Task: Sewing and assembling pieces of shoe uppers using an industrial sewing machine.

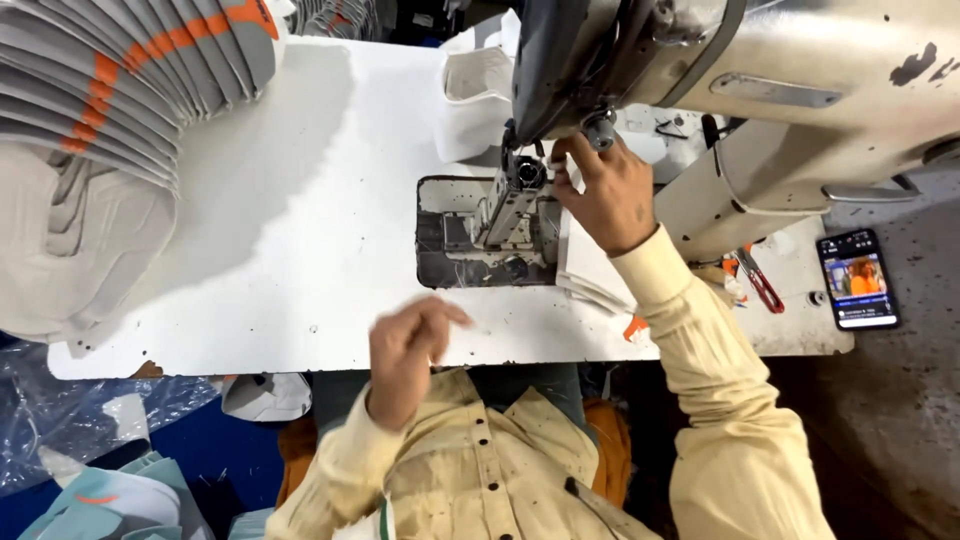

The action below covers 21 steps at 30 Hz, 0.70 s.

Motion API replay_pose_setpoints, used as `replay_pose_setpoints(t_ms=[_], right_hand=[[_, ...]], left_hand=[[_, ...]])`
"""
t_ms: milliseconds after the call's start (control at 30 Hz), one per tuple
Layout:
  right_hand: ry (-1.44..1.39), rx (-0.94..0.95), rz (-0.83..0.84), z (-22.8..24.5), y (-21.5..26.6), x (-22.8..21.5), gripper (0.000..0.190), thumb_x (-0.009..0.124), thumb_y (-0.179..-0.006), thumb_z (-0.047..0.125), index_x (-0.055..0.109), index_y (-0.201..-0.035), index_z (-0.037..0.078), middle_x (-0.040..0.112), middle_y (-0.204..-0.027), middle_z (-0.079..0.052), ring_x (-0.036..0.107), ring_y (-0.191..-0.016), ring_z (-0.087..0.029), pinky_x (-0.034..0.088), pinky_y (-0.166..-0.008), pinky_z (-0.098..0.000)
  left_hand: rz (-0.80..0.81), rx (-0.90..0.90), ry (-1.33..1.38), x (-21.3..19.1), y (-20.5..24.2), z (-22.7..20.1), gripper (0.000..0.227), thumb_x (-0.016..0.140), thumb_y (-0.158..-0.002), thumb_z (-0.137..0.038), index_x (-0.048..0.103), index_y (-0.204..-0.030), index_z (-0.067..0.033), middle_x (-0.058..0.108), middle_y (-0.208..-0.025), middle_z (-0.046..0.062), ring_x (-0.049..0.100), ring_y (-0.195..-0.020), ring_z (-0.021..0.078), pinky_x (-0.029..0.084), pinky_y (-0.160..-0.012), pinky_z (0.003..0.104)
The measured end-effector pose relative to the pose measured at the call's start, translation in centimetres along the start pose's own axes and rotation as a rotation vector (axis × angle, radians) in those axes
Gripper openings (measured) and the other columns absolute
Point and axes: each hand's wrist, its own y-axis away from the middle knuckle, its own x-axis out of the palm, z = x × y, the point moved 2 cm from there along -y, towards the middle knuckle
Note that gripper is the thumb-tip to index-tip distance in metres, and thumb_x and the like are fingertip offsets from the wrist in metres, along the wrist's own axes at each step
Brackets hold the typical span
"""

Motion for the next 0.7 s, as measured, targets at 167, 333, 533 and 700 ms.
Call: replay_pose_setpoints(t_ms=[167, 333, 533, 700], right_hand=[[-0.013, -0.032, -0.148, -0.8, -0.2, 2.6, 0.017, 0.08, -0.083, 0.009, 0.071, -0.095, 0.016, 0.072, -0.098, 0.0, 0.063, -0.069, -0.027, 0.052, -0.066, -0.0401], [0.003, -0.092, -0.178, -0.7, -0.3, 2.6, 0.013, 0.082, -0.081, 0.009, 0.075, -0.091, 0.015, 0.073, -0.095, 0.0, 0.064, -0.07, -0.025, 0.051, -0.067, -0.0378], [0.01, -0.223, -0.158, -0.7, 0.5, 2.7, 0.014, 0.08, -0.086, 0.008, 0.076, -0.099, 0.011, 0.075, -0.104, -0.002, 0.072, -0.086, -0.022, 0.054, -0.074, -0.0353], [0.045, -0.208, -0.017, 1.1, 2.7, 1.8, 0.033, 0.069, -0.09, -0.001, 0.075, -0.121, 0.007, 0.073, -0.13, -0.007, 0.073, -0.094, -0.022, 0.057, -0.078, -0.0363]], left_hand=[[0.093, 0.12, -0.246, 1.4, 2.2, -3.4, 0.016, 0.064, -0.098, -0.006, 0.076, -0.088, -0.007, 0.054, -0.059, -0.002, 0.042, -0.053, 0.0094, 0.036, -0.049, 0.023], [0.154, 0.108, -0.259, 2.0, 1.8, -4.7, 0.003, 0.071, -0.092, -0.005, 0.074, -0.091, -0.0055, 0.059, -0.065, 0.001, 0.048, -0.063, 0.0139, 0.042, -0.063, 0.029], [0.162, 0.08, -0.277, 2.3, 3.0, -4.8, 0.003, 0.073, -0.089, -0.004, 0.074, -0.089, -0.0062, 0.063, -0.067, 0.001, 0.051, -0.062, 0.0169, 0.043, -0.063, 0.03], [0.204, 0.079, -0.295, 2.8, 3.1, -4.9, 0.003, 0.075, -0.089, -0.004, 0.074, -0.089, -0.0071, 0.061, -0.065, 0.002, 0.05, -0.06, 0.0194, 0.042, -0.064, 0.032]])
